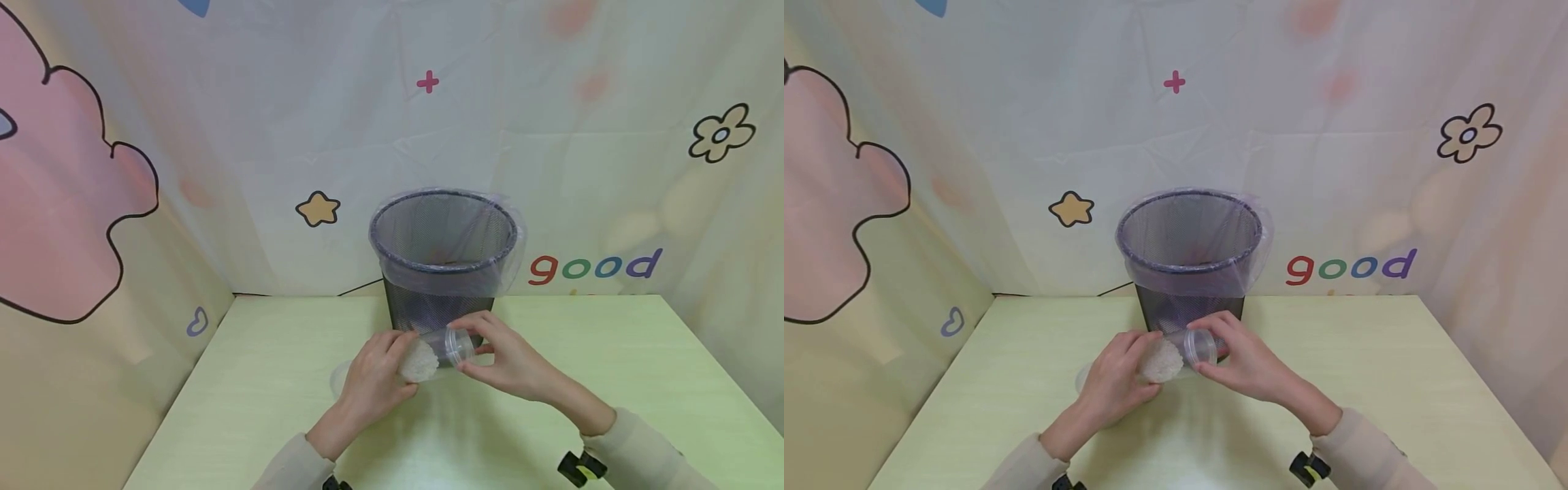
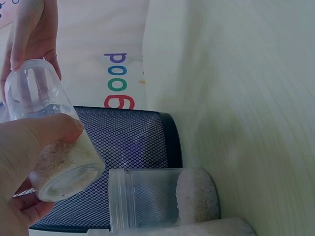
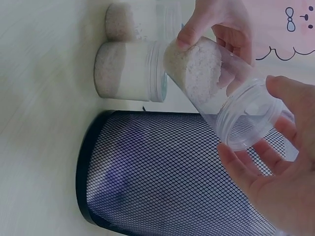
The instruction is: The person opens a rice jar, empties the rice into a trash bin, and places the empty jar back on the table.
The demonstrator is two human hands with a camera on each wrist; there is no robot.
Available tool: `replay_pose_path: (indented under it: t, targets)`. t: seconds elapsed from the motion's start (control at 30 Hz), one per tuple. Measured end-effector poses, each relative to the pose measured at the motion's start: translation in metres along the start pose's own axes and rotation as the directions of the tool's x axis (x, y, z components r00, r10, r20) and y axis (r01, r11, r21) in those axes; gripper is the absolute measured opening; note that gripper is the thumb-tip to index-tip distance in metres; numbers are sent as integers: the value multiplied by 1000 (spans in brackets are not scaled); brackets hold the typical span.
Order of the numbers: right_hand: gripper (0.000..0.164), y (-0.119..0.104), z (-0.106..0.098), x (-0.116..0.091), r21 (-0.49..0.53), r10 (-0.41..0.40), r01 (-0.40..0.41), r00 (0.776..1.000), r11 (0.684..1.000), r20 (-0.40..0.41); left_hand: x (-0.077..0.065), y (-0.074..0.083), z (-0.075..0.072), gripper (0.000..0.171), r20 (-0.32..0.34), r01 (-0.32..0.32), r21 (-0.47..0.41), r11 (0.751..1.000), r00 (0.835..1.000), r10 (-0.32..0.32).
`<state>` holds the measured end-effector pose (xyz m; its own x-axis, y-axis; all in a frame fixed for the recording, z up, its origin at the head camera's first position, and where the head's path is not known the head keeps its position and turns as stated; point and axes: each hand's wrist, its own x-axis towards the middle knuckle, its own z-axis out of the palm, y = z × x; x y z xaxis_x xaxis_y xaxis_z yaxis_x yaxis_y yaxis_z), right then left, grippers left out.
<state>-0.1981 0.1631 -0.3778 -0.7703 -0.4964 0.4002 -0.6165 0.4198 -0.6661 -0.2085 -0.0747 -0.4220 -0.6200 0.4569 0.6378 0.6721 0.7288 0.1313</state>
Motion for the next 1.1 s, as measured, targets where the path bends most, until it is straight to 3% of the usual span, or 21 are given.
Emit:
replay_pose_path:
  t: [0.3,0.63,0.77,1.0,1.1]
  targets:
    - [52,6,0,0,-73,-97,97,995,993,11,0,-1,1,76,13,17,12,1000,1000,-17]
    - [61,7,4,-3,-100,-135,134,991,986,3,-1,-1,2,76,13,6,11,1000,1000,-6]
    - [61,6,5,-3,-94,-90,86,996,992,-31,0,-2,3,75,-6,-4,9,1000,1000,4]
    - [52,2,6,-2,-102,79,-91,990,991,-116,2,-1,3,75,-25,-3,13,1000,1000,3]
    - [51,2,6,-2,-79,103,-113,988,990,-117,2,0,3,75,-29,0,16,1000,1000,1]
